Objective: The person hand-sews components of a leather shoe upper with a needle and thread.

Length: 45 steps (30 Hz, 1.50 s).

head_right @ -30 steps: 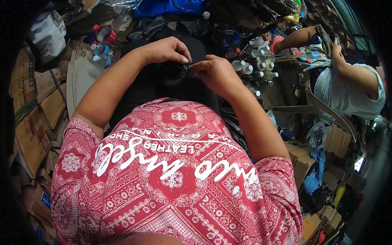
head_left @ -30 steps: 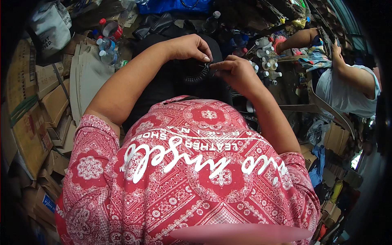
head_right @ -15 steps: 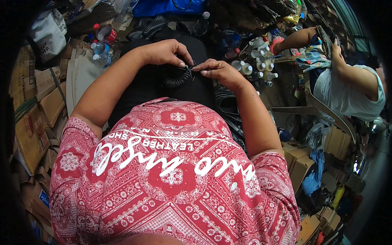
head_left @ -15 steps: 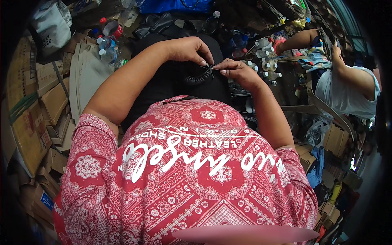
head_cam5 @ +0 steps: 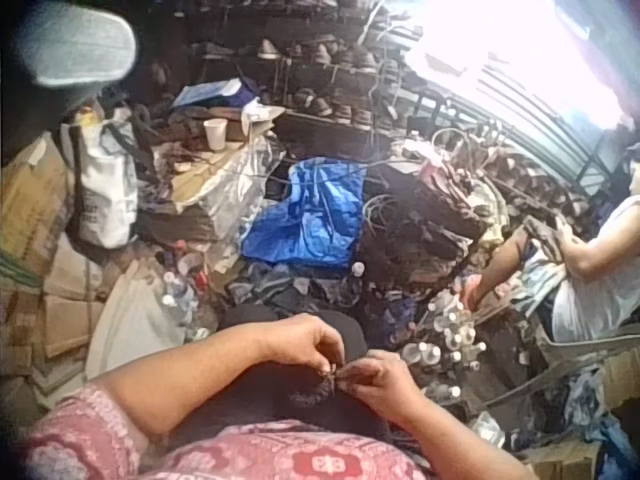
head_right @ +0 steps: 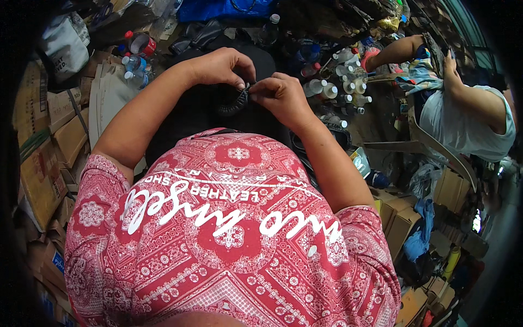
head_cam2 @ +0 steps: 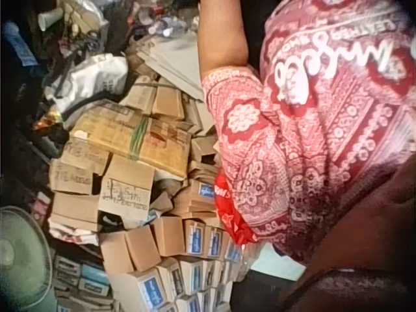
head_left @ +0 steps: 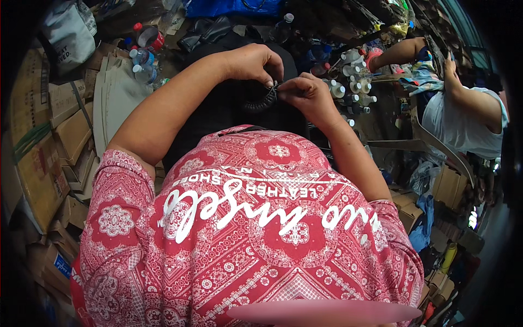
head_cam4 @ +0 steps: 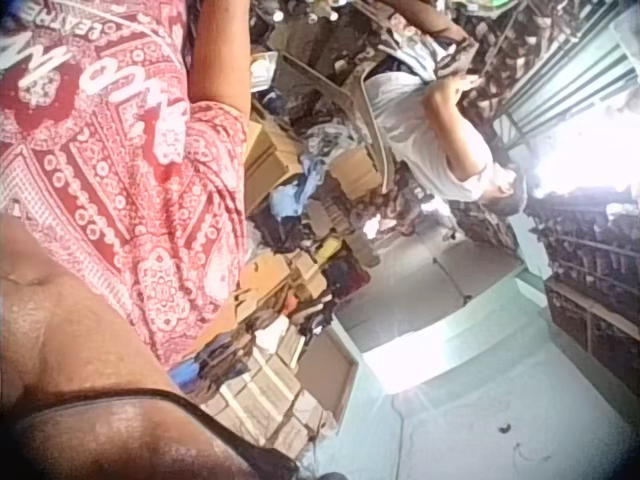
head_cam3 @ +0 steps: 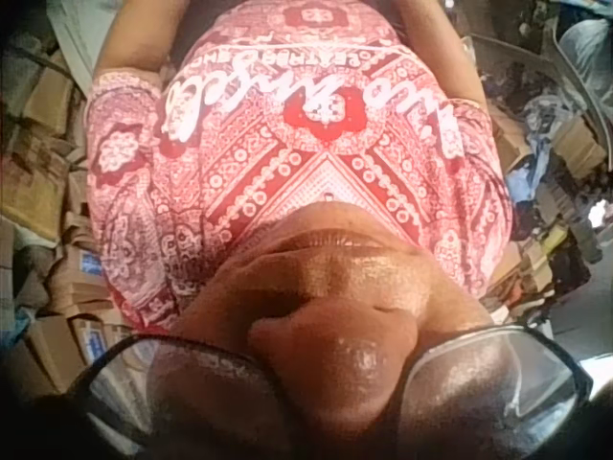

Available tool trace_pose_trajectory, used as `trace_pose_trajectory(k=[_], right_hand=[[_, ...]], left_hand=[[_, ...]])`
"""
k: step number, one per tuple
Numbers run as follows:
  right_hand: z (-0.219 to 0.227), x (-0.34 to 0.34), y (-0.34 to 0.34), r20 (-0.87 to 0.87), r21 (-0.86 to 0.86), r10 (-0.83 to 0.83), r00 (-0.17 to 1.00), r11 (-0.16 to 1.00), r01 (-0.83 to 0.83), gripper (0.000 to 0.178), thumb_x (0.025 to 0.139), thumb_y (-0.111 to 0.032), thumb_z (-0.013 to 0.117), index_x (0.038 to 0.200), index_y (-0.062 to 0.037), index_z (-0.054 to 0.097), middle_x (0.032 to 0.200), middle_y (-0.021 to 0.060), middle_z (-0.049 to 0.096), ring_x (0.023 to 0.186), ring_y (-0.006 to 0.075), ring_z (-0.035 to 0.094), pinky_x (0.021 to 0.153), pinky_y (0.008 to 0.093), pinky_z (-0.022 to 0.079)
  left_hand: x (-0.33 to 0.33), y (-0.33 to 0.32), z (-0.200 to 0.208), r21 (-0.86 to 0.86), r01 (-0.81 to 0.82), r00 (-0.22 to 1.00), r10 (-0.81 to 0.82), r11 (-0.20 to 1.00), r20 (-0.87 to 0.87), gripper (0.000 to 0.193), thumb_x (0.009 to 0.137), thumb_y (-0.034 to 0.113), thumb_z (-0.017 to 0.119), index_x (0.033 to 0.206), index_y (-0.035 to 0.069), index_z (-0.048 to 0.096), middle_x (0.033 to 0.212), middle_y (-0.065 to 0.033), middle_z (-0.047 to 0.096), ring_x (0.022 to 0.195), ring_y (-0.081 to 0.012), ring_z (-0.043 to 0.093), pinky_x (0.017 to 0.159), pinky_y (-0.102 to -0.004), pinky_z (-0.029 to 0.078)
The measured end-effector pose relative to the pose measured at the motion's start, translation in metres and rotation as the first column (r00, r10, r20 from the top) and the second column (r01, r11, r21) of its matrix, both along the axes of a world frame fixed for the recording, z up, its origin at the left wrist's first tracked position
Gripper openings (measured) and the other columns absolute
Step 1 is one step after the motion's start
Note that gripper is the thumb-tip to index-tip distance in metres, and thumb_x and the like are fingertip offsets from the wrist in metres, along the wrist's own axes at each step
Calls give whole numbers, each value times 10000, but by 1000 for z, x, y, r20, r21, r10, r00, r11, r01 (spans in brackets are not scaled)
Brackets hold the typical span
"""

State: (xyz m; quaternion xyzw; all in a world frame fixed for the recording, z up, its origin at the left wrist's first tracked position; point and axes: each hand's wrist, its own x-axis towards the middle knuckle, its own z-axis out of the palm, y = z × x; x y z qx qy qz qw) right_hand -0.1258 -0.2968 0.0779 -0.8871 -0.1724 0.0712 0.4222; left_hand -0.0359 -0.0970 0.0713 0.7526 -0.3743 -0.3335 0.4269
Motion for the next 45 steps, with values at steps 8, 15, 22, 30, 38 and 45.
trace_pose_trajectory(k=[8,15,22,30,38,45], right_hand=[[9,-13,-2,-72,3,-57,996,998,58,210,748,-36,691,945,-107,711,711,64,487,658,185,545,621,304,452],[7,-25,-1,93,-208,-7,996,978,26,264,774,-52,653,1017,-147,695,722,81,504,744,217,548,697,308,437],[-3,-10,-18,-234,69,6,972,998,11,266,803,-31,623,1037,-144,683,843,40,529,824,165,541,772,277,433],[-8,5,-22,-297,111,77,952,993,-46,238,845,-14,581,1003,-150,695,907,32,541,883,157,528,804,263,434],[-9,10,-25,-287,107,108,952,991,-80,240,841,-10,582,997,-148,701,886,28,545,873,163,527,793,267,433],[-7,8,-27,-344,149,122,931,986,-74,255,823,-28,609,1028,-144,706,815,15,531,824,141,521,771,251,426]], left_hand=[[-32,44,5,-139,-259,910,289,956,296,382,750,-106,512,1060,77,638,952,-95,538,759,-181,569,703,-285,472],[-81,47,0,-126,-421,784,430,898,448,214,725,7,664,922,88,693,732,-56,561,730,-196,585,651,-293,453],[-66,33,-10,-207,-455,793,500,866,349,209,741,22,674,916,129,717,726,-30,488,697,-149,499,641,-257,406],[-57,33,-18,-194,-393,872,431,899,233,216,767,6,663,923,141,728,731,5,413,681,-120,431,636,-247,393],[-55,33,-18,-187,-377,891,411,907,193,216,768,1,663,920,140,728,733,7,417,684,-117,434,632,-246,386],[-53,29,-19,-166,-349,902,379,922,209,212,761,5,668,913,140,729,715,0,447,693,-125,454,632,-245,390]])
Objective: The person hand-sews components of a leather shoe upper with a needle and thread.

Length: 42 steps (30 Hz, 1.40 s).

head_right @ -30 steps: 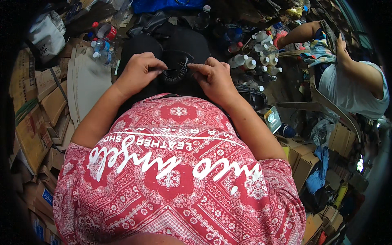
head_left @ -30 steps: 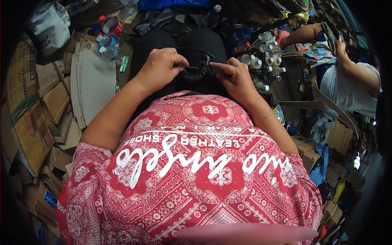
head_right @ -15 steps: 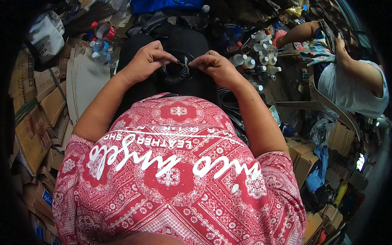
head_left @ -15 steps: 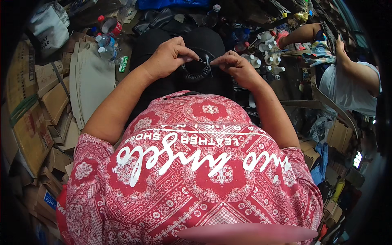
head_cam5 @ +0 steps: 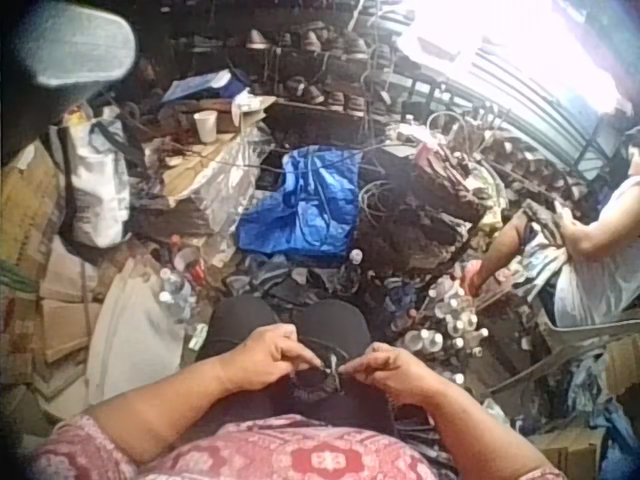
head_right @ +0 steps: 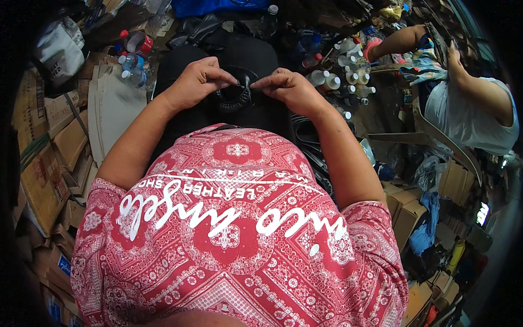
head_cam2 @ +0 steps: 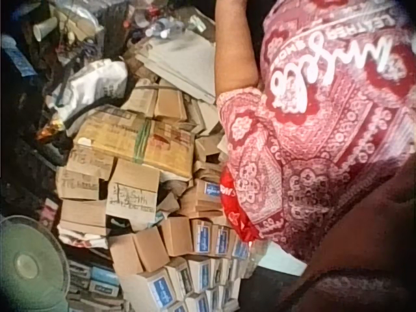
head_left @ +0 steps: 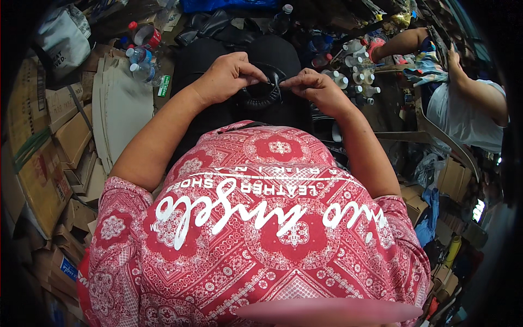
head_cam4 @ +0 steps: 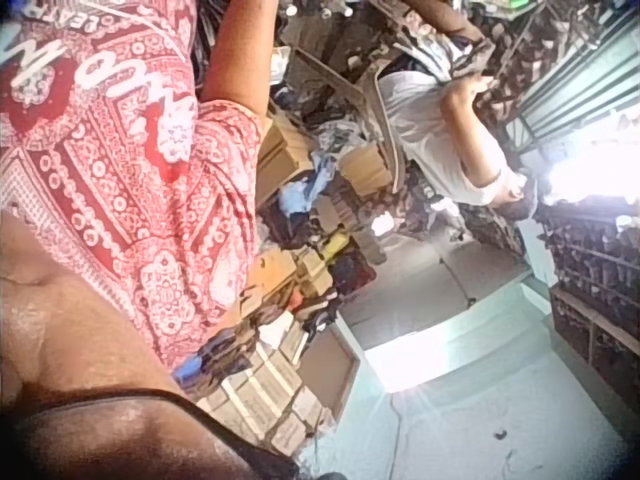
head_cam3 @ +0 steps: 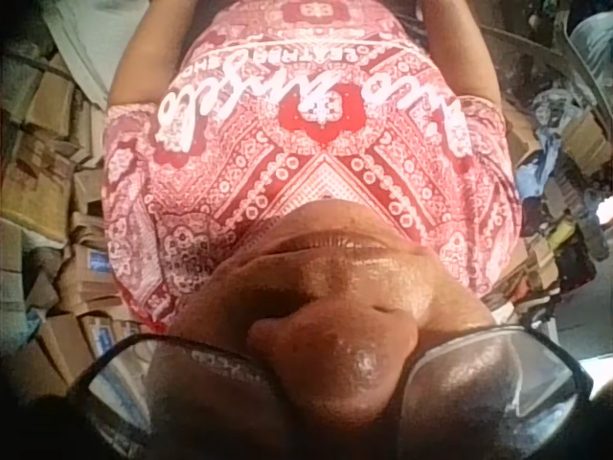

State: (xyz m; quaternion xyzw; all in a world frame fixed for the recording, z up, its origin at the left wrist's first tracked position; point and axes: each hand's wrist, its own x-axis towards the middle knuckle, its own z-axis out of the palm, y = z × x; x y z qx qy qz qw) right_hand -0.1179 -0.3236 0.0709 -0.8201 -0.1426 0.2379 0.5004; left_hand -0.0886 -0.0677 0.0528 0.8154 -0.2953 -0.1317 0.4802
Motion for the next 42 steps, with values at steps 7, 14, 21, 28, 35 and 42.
trace_pose_trajectory(k=[7,14,21,28,35,42], right_hand=[[-3,10,-3,-65,31,59,996,998,-57,274,803,-21,622,1046,-120,703,765,7,510,790,128,498,743,241,407],[-5,20,2,-58,15,116,992,993,-115,267,795,-23,640,1040,-109,703,804,20,549,805,133,532,776,255,435],[-4,-5,12,-210,200,-123,970,966,166,244,808,-63,674,1052,-50,683,907,25,658,834,84,583,786,231,475],[-11,-4,16,-260,247,-157,953,943,223,259,807,-64,681,1062,-20,663,924,31,668,837,77,592,785,221,481],[-2,-4,28,-198,193,-217,956,948,255,153,800,-74,691,932,-3,662,861,20,658,792,69,577,738,222,473],[1,5,30,-104,76,-96,990,992,105,106,814,-87,685,852,-12,622,823,4,628,779,60,556,723,221,452]], left_hand=[[19,-5,-9,-77,132,985,-140,988,-102,191,747,0,672,888,117,727,706,0,454,705,-136,465,648,-255,393],[26,-11,14,78,226,968,-233,971,89,178,722,-6,688,867,94,709,697,-33,451,690,-160,487,620,-285,401],[-8,2,20,-24,-81,962,72,996,-263,225,747,-13,661,964,38,689,841,-44,607,798,-143,611,730,-250,477],[-5,-6,-2,-115,-126,895,63,985,-442,231,784,15,644,1014,-8,649,916,-36,644,848,-104,598,780,-247,478],[-5,-17,-9,-118,-157,899,93,981,-427,170,771,20,655,938,-7,638,847,-21,640,819,-84,584,749,-233,470],[7,-18,31,189,74,997,-74,979,-5,115,759,49,669,865,22,631,794,-82,620,769,-168,601,700,-279,465]])
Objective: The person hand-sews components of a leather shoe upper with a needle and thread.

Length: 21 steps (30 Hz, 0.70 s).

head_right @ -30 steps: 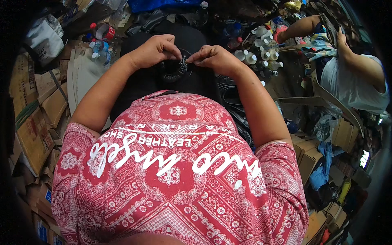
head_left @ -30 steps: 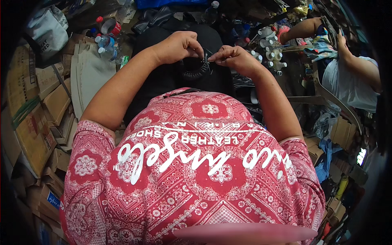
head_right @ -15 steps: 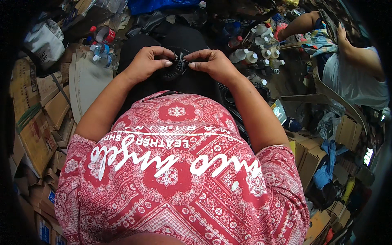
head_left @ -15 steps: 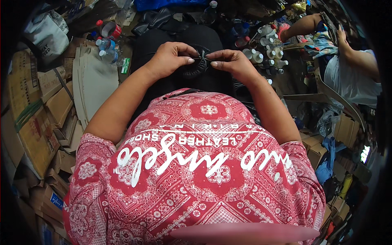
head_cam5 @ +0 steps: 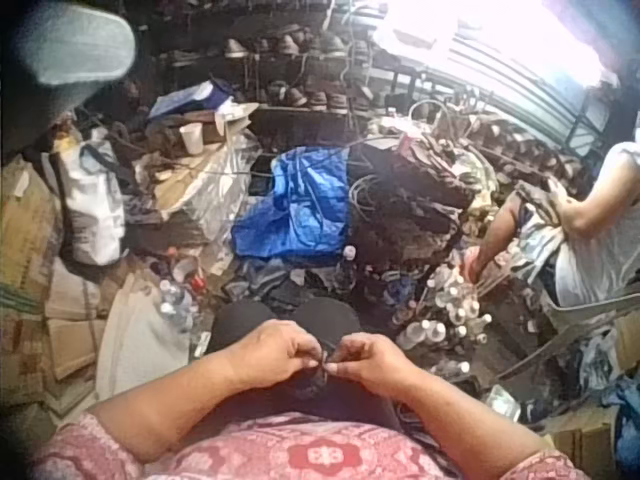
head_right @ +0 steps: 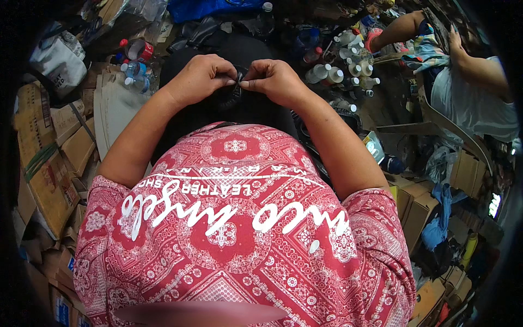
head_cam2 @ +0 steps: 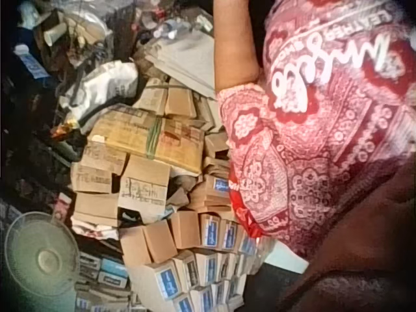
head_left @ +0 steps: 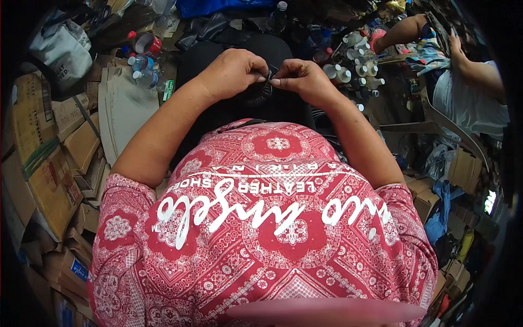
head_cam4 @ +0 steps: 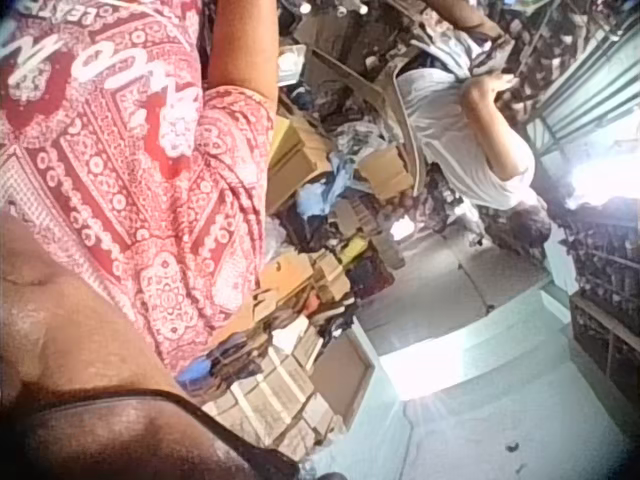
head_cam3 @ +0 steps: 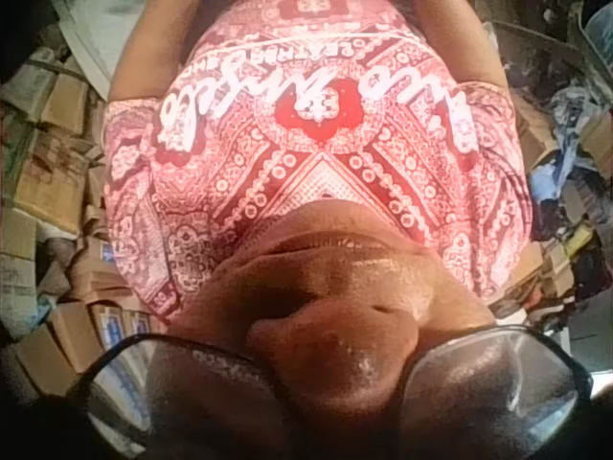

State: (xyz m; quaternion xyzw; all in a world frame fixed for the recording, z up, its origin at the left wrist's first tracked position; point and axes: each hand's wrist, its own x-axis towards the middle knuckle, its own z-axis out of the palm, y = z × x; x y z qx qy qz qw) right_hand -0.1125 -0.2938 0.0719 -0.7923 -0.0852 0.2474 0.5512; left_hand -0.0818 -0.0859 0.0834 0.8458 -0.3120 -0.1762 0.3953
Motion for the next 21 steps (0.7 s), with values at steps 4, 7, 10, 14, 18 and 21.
trace_pose_trajectory(k=[4,7,10,14,18,21], right_hand=[[-6,0,-13,-57,128,-17,998,991,24,94,812,-84,685,831,-25,615,810,-8,621,773,59,549,730,219,445],[-4,-3,-31,-145,115,-132,981,982,149,100,810,-89,691,821,-37,607,794,-23,611,774,58,537,739,218,437],[-15,-8,-34,-120,174,-132,984,973,152,112,812,-105,696,831,-44,605,840,-30,582,800,55,522,741,219,427],[-25,-29,-39,37,99,-144,989,985,140,158,797,-144,724,846,-29,628,906,5,524,823,85,527,741,236,434],[-12,-46,-54,-59,119,-176,983,976,182,160,823,-137,696,900,-19,619,877,6,536,819,79,534,728,228,439],[6,-28,-55,168,68,-254,952,967,246,164,844,-156,662,894,-4,628,808,17,585,794,89,541,710,236,446]], left_hand=[[5,17,-6,59,94,936,-109,994,334,91,771,61,657,844,28,614,742,-95,584,766,-218,579,692,-321,450],[-2,27,-4,41,5,993,-10,999,119,83,783,53,641,845,23,594,718,-92,562,764,-210,556,692,-317,441],[0,21,1,60,30,997,-25,998,-77,83,812,52,608,881,18,576,733,-90,576,720,-213,552,679,-312,442],[2,15,4,82,33,984,-18,996,-177,97,834,56,581,918,11,566,767,-116,602,699,-229,573,668,-320,452],[3,7,3,104,132,991,-132,986,-11,113,838,60,570,941,14,566,803,-149,620,742,-268,604,677,-334,457],[5,6,0,77,182,983,-182,980,2,107,843,67,564,934,10,561,808,-156,623,751,-286,606,678,-346,459]])
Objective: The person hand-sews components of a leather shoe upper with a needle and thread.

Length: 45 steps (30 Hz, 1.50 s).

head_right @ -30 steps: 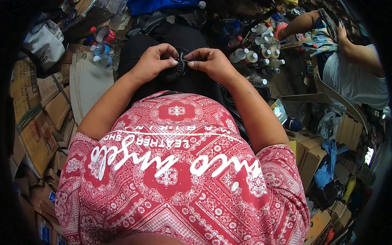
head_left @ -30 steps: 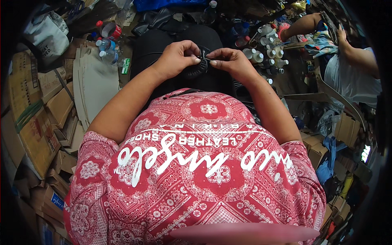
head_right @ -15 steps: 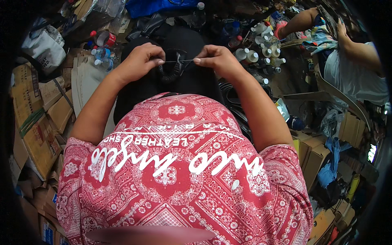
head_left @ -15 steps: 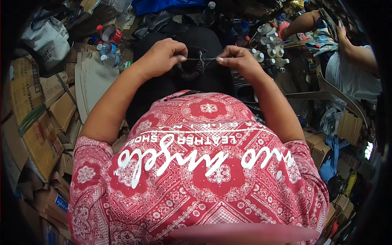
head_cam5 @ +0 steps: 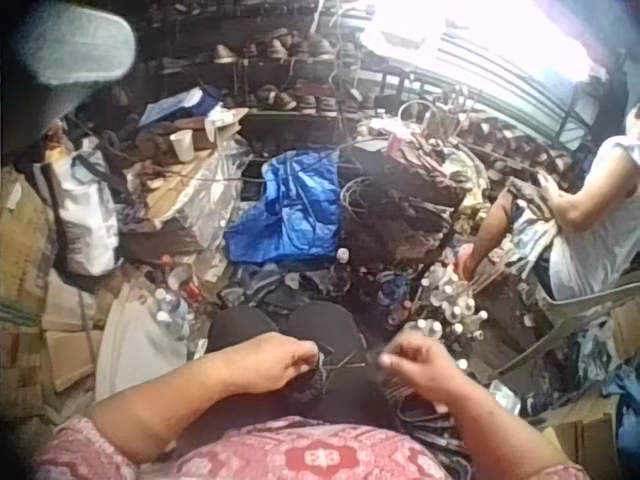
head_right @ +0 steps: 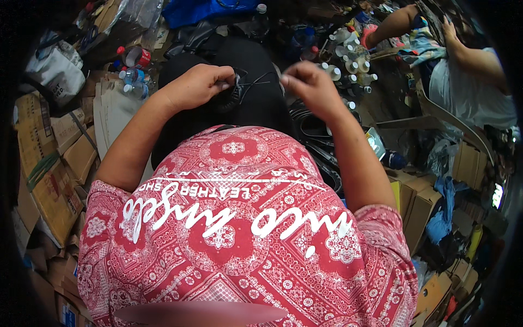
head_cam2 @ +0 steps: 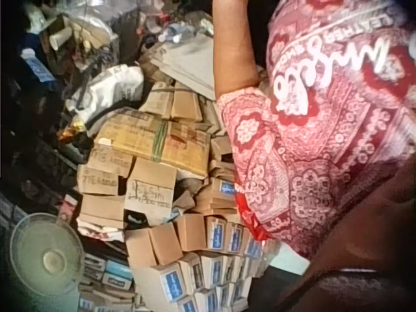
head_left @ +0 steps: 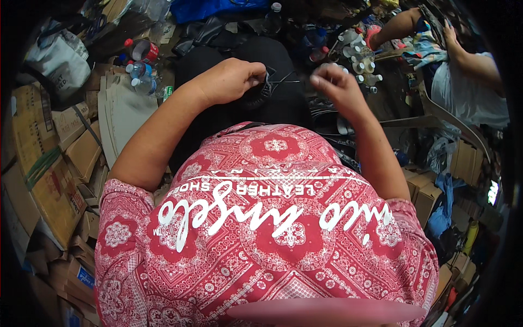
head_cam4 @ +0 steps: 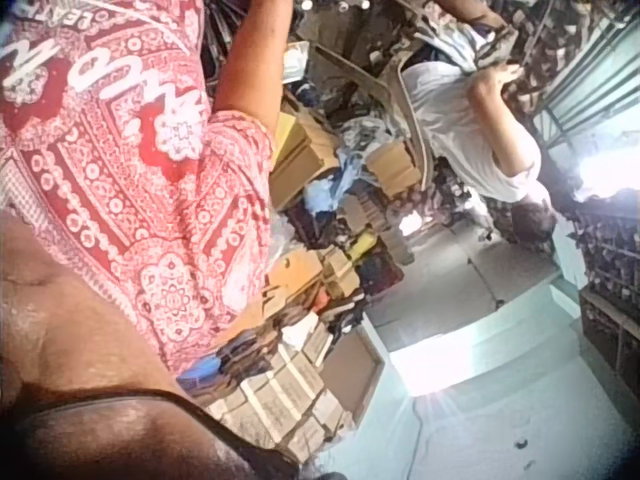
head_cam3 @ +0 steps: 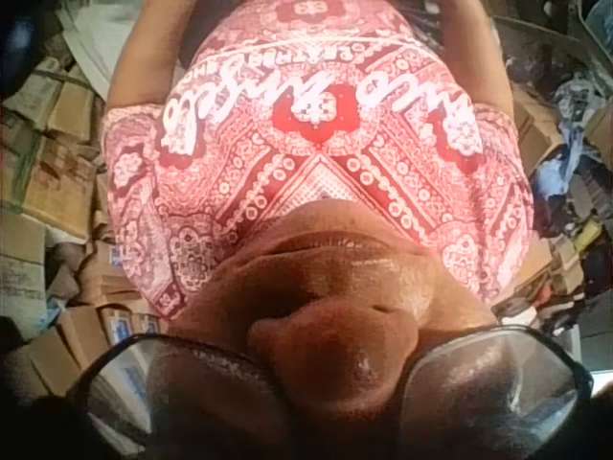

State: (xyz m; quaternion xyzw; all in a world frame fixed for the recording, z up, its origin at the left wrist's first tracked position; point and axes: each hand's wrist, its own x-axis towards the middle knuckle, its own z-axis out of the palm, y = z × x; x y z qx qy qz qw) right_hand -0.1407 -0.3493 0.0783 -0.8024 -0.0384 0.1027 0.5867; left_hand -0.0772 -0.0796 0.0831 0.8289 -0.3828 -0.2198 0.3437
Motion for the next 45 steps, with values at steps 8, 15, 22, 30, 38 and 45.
trace_pose_trajectory(k=[8,15,22,30,38,45], right_hand=[[26,35,14,285,-434,103,953,901,33,201,824,-216,646,899,-31,663,883,97,614,851,273,603,751,366,478],[30,24,67,142,-861,602,786,467,-203,135,838,-170,523,910,-115,623,845,84,652,865,268,618,809,413,383],[20,31,45,187,-845,648,739,489,-215,99,801,-130,546,892,-123,585,743,90,617,810,286,609,784,406,393],[5,1,-60,97,-681,207,973,727,-87,94,822,-86,581,898,-68,633,757,122,630,672,277,575,645,342,437],[24,21,-34,-135,739,-204,970,631,236,208,914,-226,566,960,-30,620,851,47,628,808,140,594,892,316,448],[56,34,12,-139,963,-24,990,232,141,302,937,-357,496,935,-73,597,863,47,618,828,165,585,932,404,404]], left_hand=[[4,0,9,71,23,1000,-22,997,-18,109,847,88,561,925,12,555,783,-162,622,713,-304,607,655,-365,463],[4,5,9,79,75,993,-82,994,87,104,850,112,550,915,32,534,767,-184,589,741,-370,579,644,-406,447],[12,58,18,271,-18,989,-23,962,149,77,829,61,523,894,27,500,794,-181,555,781,-373,554,656,-411,428],[-8,232,25,44,-493,870,493,869,23,43,871,43,536,893,7,541,808,-34,548,772,-118,495,720,-276,423],[11,199,60,-677,-516,847,194,524,-495,128,895,151,576,945,33,587,828,-25,506,745,-142,469,829,-293,360],[-13,128,99,-698,-712,698,-34,80,-716,192,971,237,452,917,58,495,773,-39,455,655,-142,439,753,-270,359]])
